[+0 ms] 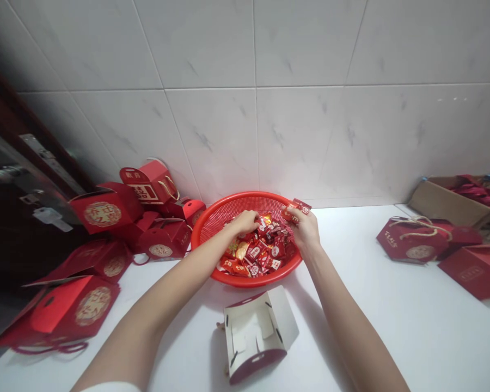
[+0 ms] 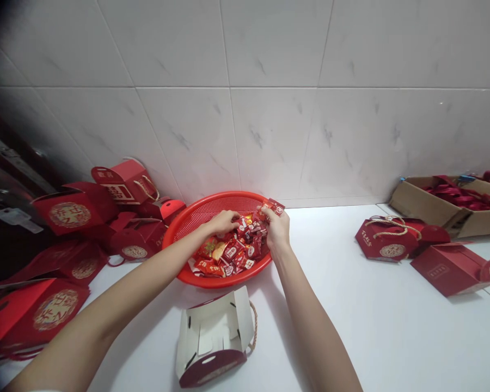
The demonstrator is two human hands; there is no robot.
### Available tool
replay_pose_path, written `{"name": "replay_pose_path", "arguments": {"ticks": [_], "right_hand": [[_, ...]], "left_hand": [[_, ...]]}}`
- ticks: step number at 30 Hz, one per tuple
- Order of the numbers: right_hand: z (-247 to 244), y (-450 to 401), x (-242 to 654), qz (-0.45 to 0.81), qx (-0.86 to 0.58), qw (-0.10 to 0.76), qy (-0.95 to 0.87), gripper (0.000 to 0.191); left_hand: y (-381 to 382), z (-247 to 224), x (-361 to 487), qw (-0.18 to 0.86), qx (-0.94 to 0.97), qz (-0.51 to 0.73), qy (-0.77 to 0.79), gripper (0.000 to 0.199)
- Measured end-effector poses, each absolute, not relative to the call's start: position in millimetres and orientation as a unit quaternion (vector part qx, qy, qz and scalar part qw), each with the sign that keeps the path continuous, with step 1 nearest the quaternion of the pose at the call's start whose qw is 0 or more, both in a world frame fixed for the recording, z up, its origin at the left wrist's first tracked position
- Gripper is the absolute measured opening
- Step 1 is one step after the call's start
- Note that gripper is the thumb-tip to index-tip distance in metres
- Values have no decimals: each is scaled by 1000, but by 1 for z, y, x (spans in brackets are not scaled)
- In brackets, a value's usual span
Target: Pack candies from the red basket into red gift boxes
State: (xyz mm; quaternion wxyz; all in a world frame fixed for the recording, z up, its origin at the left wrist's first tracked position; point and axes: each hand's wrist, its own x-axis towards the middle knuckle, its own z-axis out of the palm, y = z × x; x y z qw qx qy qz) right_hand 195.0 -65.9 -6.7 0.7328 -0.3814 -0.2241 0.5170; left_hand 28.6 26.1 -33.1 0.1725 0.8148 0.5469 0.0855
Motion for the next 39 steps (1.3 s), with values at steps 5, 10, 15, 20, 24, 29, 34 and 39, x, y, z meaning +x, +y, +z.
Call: {"name": "replay_pose_path", "arguments": {"ticks": [5, 10, 15, 20, 24, 29, 34, 39], "right_hand": [[-6, -66, 195, 518, -383, 731, -227, 14], [-5, -66, 194, 519, -383, 731, -222, 12], [-6, -66, 195, 521, -383, 730, -222, 11], [-7, -65, 196, 517, -386, 728, -233, 14], [-7, -66, 195, 516, -391, 725, -235, 14], [-7, -66, 195, 522, -382, 726, -233, 13], [-7, -66, 195, 522, -373, 727, -244, 15], [-5, -67, 194, 522, -374, 727, -241, 15]], "left_hand": [[20, -26, 35, 175, 803, 110, 559, 50], [20, -14, 35, 169, 784, 156, 577, 39], [23, -7, 32, 163, 766, 189, 592, 31], [26, -11, 28, 147, 769, 198, 590, 29], [24, -15, 26, 125, 787, 182, 576, 25], [15, -20, 41, 120, 854, 166, 479, 34], [7, -33, 60, 184, 897, 118, 383, 30], [10, -39, 62, 233, 887, 116, 380, 30]]}}
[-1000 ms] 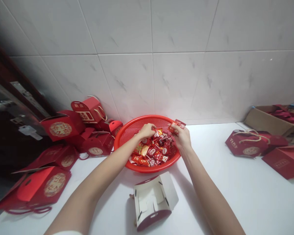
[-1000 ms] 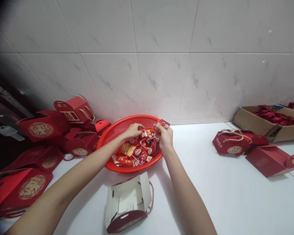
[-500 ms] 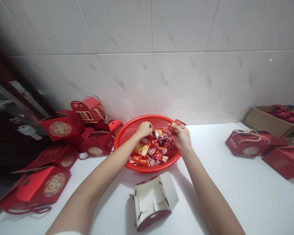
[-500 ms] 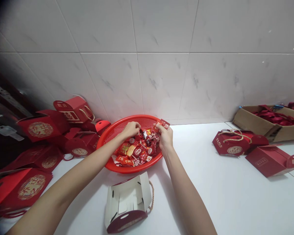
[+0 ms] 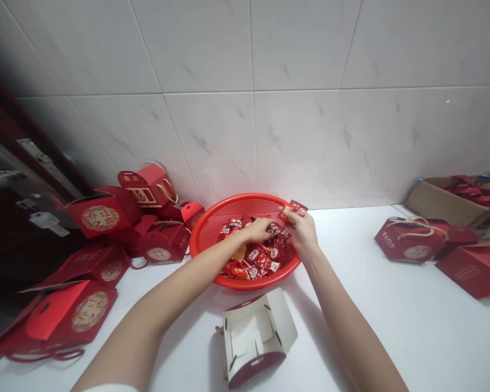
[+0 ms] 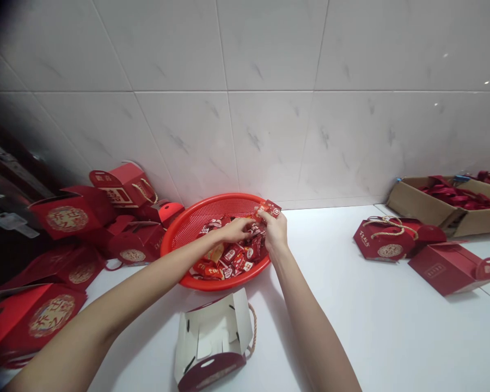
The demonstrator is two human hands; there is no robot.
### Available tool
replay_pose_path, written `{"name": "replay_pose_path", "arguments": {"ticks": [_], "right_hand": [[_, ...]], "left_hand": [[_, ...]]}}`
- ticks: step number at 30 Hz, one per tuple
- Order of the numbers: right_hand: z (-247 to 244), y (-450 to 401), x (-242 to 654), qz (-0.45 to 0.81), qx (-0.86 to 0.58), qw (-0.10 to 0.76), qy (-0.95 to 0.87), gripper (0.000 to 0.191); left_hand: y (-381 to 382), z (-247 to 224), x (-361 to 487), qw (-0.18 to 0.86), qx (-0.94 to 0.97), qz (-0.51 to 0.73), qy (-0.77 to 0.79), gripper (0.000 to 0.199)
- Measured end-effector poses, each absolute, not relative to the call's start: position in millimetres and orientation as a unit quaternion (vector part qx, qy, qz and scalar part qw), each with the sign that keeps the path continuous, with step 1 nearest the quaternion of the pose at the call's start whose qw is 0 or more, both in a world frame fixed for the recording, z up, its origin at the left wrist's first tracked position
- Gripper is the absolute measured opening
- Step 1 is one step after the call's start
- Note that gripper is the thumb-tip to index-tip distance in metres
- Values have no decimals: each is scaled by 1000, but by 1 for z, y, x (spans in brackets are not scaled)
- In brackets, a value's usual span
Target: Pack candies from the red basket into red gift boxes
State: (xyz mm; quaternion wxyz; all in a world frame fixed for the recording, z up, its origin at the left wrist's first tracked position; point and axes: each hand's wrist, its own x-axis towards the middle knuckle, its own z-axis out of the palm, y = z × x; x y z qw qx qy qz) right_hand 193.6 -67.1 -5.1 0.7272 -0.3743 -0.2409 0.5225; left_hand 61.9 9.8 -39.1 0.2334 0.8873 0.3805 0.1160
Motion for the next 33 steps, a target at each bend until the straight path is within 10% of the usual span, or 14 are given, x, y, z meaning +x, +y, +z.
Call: {"name": "replay_pose_path", "arguments": {"ticks": [22, 33], "right_hand": [[-1, -68, 193, 578, -375, 689, -223, 17], [-1, -71, 195, 598, -369, 667, -246, 20]], "left_hand": [[26, 1, 37, 359, 742, 459, 332, 35], [5, 16, 40, 457, 747, 381, 296, 43]]}}
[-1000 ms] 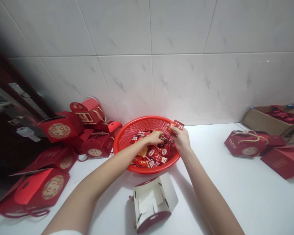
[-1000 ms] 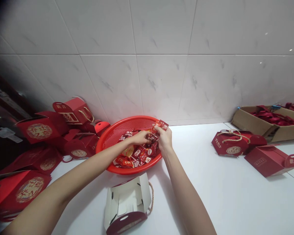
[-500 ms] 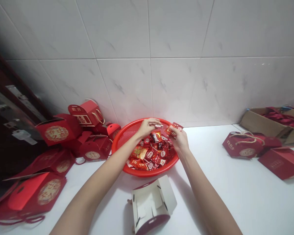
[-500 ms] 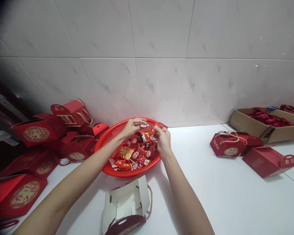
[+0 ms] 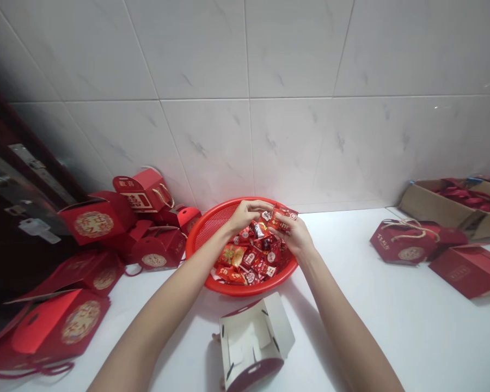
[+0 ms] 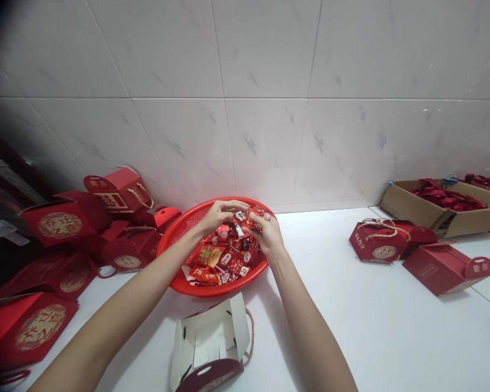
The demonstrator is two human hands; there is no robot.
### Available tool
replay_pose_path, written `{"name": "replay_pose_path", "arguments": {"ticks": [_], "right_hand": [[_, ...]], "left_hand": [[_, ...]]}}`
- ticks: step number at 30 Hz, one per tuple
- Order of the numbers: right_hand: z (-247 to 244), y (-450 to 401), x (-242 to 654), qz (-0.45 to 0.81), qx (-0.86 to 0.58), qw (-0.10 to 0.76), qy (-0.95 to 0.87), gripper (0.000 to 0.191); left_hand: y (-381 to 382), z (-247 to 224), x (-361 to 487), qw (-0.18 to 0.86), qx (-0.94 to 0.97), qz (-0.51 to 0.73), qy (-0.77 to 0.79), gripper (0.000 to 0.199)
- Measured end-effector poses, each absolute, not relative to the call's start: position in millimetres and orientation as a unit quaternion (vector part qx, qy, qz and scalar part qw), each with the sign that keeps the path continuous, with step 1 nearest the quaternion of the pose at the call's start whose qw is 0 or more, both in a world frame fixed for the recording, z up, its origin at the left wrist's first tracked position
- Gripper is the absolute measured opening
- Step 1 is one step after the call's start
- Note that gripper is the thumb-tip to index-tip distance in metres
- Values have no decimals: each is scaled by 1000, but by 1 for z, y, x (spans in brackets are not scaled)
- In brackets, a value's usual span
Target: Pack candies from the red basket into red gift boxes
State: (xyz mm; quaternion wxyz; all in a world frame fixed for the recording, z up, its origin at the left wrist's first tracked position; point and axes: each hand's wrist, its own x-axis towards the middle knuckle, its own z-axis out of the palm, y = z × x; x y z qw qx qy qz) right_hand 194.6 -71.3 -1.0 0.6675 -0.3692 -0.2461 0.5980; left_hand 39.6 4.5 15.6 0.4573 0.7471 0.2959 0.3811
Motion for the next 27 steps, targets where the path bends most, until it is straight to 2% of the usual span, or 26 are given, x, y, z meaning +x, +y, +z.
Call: {"name": "replay_pose_path", "arguments": {"ticks": [5, 9, 14, 19, 23, 27], "right_hand": [[-4, -70, 195, 579, -363, 680, -264, 23], [-6, -69, 194, 563, -362, 694, -266, 27], [-5, -69, 193, 589, -334, 687, -262, 27], [-3, -70, 193, 614, -322, 675, -254, 22], [-3, -67, 193, 591, -316, 704, -233, 19], [-4, -65, 193, 561, -325, 733, -203, 14]], "left_hand": [[5, 15, 41, 488, 699, 400, 337, 32], [7, 12, 43, 501, 703, 386, 325, 46], [7, 11, 39, 513, 696, 394, 312, 55], [10, 8, 38, 498, 705, 390, 319, 55], [16, 4, 39, 471, 706, 398, 348, 50], [21, -1, 33, 387, 774, 267, 425, 38]]}}
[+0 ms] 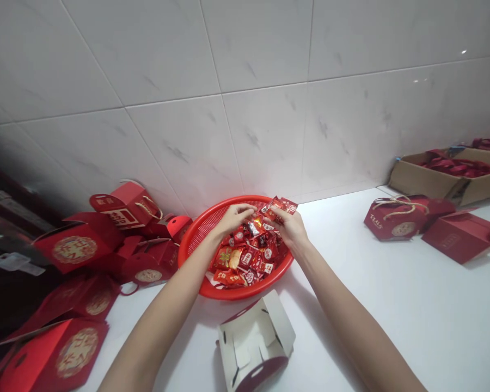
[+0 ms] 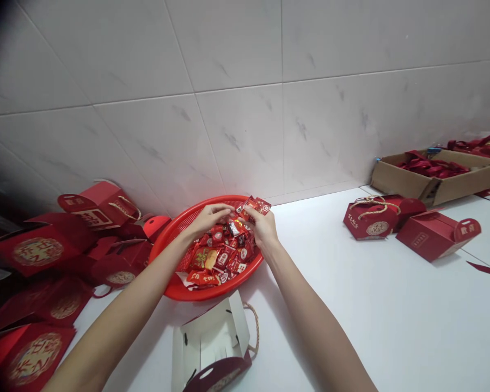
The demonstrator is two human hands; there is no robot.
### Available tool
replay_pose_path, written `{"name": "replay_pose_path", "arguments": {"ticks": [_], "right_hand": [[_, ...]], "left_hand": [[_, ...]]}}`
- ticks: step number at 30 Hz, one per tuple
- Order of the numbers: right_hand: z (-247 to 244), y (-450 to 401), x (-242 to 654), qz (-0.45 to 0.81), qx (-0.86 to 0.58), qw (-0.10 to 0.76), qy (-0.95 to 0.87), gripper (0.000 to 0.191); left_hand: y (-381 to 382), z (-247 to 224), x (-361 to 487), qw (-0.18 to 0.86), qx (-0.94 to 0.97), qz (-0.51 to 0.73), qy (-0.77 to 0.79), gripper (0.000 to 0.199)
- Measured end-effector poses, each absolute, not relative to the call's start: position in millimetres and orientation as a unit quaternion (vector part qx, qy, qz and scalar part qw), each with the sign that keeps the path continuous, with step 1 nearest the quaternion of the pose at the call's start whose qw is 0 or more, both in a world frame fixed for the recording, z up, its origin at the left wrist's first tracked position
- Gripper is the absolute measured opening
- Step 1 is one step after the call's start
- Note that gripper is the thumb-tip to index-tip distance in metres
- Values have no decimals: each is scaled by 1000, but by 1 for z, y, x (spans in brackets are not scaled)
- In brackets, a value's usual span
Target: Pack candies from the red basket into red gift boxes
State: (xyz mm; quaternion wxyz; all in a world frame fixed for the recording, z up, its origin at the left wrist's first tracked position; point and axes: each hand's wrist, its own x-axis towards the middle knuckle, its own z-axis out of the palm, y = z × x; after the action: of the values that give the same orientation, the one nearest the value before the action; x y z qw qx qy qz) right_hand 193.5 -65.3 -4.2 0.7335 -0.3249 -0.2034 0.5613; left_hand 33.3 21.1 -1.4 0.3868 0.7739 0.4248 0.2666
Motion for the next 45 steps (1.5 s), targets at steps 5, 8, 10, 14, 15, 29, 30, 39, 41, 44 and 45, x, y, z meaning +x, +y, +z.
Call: {"name": "replay_pose_path", "arguments": {"ticks": [5, 8, 10, 14, 15, 29, 30, 39, 41, 44, 45], "right_hand": [[-4, -66, 194, 560, -332, 732, -202, 14], [-3, -66, 194, 561, -339, 727, -205, 13], [-2, -67, 194, 563, -342, 724, -206, 12], [-4, -67, 194, 562, -339, 723, -215, 16], [-4, -67, 194, 562, -336, 724, -218, 17], [1, -69, 194, 546, -384, 719, -196, 12], [1, -69, 194, 544, -384, 720, -197, 11], [-1, -68, 194, 541, -378, 724, -200, 11], [-1, -68, 194, 541, -379, 725, -196, 9], [-1, -69, 194, 542, -380, 725, -192, 7], [-1, -69, 194, 541, -380, 725, -192, 7]], "left_hand": [[15, -7, 30, 326, 829, 97, 444, 13], [9, -11, 35, 275, 848, 22, 452, 5], [6, -13, 40, 233, 855, -13, 464, 9], [2, -18, 48, 169, 859, -63, 480, 18], [2, -19, 50, 160, 859, -74, 480, 25], [3, 7, 35, 90, 811, -135, 562, 39], [4, 8, 34, 93, 808, -135, 566, 40], [13, 5, 25, 92, 772, -80, 623, 22], [16, 5, 20, 87, 766, -62, 634, 27], [22, 3, 11, 75, 754, -34, 652, 33], [24, 3, 8, 73, 750, -28, 657, 33]]}}
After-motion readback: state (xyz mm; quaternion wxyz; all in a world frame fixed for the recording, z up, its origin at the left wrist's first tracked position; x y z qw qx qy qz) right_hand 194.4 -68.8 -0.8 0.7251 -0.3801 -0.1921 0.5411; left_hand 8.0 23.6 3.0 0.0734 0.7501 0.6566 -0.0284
